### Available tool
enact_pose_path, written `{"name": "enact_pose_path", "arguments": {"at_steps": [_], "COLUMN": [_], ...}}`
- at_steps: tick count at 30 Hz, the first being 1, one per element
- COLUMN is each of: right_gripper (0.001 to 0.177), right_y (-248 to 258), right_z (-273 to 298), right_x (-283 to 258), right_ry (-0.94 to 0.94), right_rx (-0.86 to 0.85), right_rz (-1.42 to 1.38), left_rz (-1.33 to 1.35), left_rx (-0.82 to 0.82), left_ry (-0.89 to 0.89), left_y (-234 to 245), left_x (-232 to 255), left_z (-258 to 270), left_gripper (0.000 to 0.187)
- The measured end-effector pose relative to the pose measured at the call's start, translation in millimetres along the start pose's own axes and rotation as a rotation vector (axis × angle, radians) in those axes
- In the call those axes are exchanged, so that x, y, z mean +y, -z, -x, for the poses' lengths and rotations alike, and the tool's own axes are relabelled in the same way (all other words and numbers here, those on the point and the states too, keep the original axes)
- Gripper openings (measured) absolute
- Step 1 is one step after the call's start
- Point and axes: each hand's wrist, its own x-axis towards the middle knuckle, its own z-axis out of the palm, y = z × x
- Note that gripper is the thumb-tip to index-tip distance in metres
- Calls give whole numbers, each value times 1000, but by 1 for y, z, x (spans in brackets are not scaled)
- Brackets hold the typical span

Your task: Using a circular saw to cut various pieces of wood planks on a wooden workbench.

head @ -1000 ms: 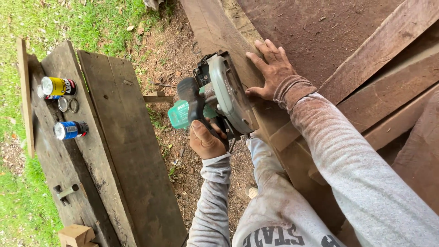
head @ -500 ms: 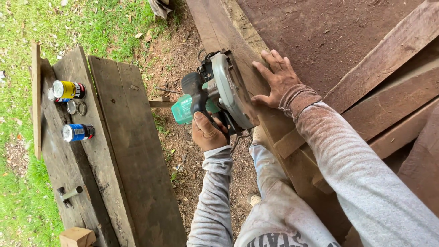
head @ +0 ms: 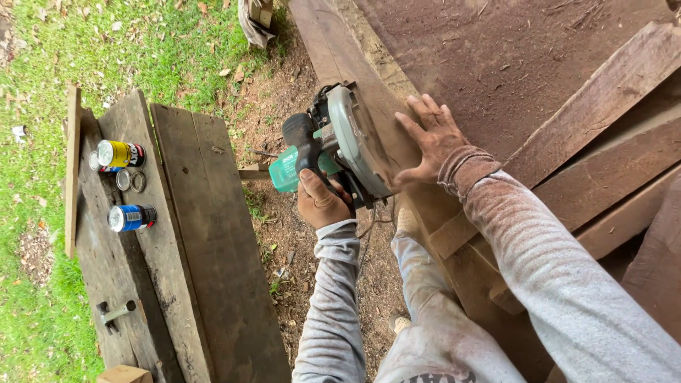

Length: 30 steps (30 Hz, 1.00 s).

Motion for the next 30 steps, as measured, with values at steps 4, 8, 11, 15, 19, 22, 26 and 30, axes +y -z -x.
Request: {"name": "enact_pose_path", "arguments": {"at_steps": [4, 8, 11, 15, 19, 22, 26, 30], "right_gripper": [152, 152, 148, 138, 127, 123, 117, 138], "right_y": [11, 17, 18, 17, 18, 9, 10, 19], "right_z": [-1, -4, -6, -6, -10, -9, -6, -5], "right_x": [-7, -15, -16, -18, -18, -17, -16, -19], "right_ry": [37, 32, -55, -114, -129, -144, -136, -99], "right_rx": [26, -37, -99, -189, -153, -144, -86, -38], "right_rz": [5, 37, 62, 77, 63, 45, 76, 2], "left_rz": [-28, 24, -60, -22, -27, -53, -71, -51], "left_rx": [22, 20, 16, 19, 42, 54, 30, 56], "left_ry": [-1, 8, -1, 11, -9, 13, 9, 26], "left_y": [-6, -7, -11, -14, -19, -20, -25, -29], "left_x": [2, 1, 1, 2, 0, 1, 3, 0], "left_z": [-10, -17, -22, -30, -41, -46, -54, -62], "left_gripper": [58, 56, 58, 58, 59, 60, 61, 63]}}
